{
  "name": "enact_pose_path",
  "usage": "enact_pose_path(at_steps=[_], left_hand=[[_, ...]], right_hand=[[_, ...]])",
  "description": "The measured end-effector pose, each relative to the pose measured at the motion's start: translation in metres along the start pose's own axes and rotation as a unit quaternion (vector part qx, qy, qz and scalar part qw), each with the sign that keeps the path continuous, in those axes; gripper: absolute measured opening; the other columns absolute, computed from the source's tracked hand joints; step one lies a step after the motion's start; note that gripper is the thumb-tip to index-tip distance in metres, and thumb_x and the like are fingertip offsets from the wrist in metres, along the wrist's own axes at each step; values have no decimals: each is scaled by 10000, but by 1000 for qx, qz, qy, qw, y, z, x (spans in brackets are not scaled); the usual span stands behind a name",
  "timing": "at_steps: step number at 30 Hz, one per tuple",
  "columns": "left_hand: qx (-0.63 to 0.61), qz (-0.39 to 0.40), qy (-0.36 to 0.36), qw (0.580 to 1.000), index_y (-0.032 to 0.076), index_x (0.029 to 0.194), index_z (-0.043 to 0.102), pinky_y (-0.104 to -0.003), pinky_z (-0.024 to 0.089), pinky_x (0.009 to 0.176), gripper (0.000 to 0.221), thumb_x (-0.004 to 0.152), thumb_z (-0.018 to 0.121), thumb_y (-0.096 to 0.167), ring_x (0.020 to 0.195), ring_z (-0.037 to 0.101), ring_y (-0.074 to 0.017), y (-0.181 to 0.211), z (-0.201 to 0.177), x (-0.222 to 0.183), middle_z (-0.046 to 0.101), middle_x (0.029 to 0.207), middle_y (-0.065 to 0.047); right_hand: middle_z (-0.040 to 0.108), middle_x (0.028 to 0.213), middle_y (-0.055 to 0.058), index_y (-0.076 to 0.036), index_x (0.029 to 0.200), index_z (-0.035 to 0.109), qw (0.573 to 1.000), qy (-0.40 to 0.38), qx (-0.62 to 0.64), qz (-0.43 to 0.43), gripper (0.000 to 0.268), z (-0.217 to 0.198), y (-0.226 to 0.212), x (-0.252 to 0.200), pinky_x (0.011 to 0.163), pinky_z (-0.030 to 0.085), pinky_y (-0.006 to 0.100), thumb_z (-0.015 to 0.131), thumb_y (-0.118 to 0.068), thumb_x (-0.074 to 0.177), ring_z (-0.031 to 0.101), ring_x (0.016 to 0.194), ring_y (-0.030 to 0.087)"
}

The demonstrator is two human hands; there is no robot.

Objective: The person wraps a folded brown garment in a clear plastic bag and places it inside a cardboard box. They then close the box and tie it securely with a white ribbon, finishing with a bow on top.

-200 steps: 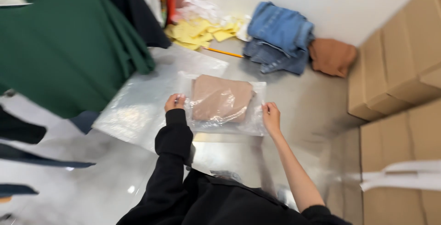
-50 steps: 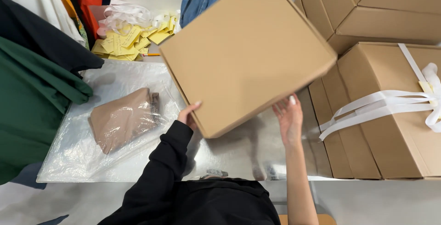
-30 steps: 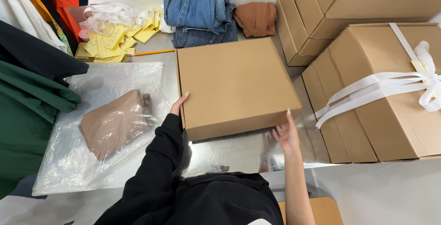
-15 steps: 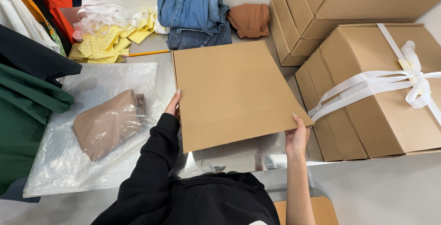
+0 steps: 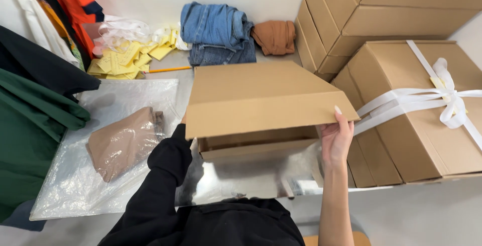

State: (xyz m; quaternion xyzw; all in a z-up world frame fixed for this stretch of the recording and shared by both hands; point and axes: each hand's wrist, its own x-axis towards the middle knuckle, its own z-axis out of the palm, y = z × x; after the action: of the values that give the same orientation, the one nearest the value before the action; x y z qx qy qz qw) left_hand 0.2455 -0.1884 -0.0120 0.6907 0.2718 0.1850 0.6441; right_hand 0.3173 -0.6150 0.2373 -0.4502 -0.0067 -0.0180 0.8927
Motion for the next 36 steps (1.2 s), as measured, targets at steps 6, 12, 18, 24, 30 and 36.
enact_pose_path(at_steps=[6,12,18,24,30,36], left_hand=[[283,89,94,950,251,922,756,-350,600,833,120,910,645,295,929,730,-186,3,-1,68,745,823,107],[1,239,121,963,88,1367,444,-387,625,692,386,1047,620,213,853,709,-282,173,14,48,665,1043,-146],[-98,245,86,961,185,1246,433,-342,674,634,257,1044,593,184,881,731,-208,234,19,121,607,1188,-42],[-123,212,18,969,130,1139,542,-261,641,659,95,1048,559,148,854,712,-167,264,23,73,657,1061,-57],[-142,135,43,980,143,1117,613,-290,632,660,108,1028,630,202,825,738,-187,194,-1,41,736,1012,-82],[-233,69,144,959,118,1126,605,-333,633,706,126,1028,635,189,840,730,-215,150,-57,-33,718,996,-118]], right_hand=[[742,1030,8,-180,1150,637,998,-51,-9,20,319,33,-16,12,825,642,258,520,-458,1045,738,906,142],[704,939,38,-181,935,575,993,-87,-41,64,313,42,-7,32,783,612,291,449,-412,1105,722,844,170],[700,956,76,-136,1000,563,991,-118,-59,18,182,66,-12,45,808,596,305,502,-285,1085,721,879,187],[683,934,81,-120,1007,551,993,-106,-56,-14,150,85,-21,32,827,579,294,505,-243,1080,702,871,176],[657,922,125,-67,1057,542,974,-68,-193,-94,112,104,-13,-24,861,552,331,506,-172,1078,672,884,203],[673,903,109,-47,1018,575,944,-145,-278,-108,115,131,11,-50,886,560,335,550,-146,1071,679,867,185]])
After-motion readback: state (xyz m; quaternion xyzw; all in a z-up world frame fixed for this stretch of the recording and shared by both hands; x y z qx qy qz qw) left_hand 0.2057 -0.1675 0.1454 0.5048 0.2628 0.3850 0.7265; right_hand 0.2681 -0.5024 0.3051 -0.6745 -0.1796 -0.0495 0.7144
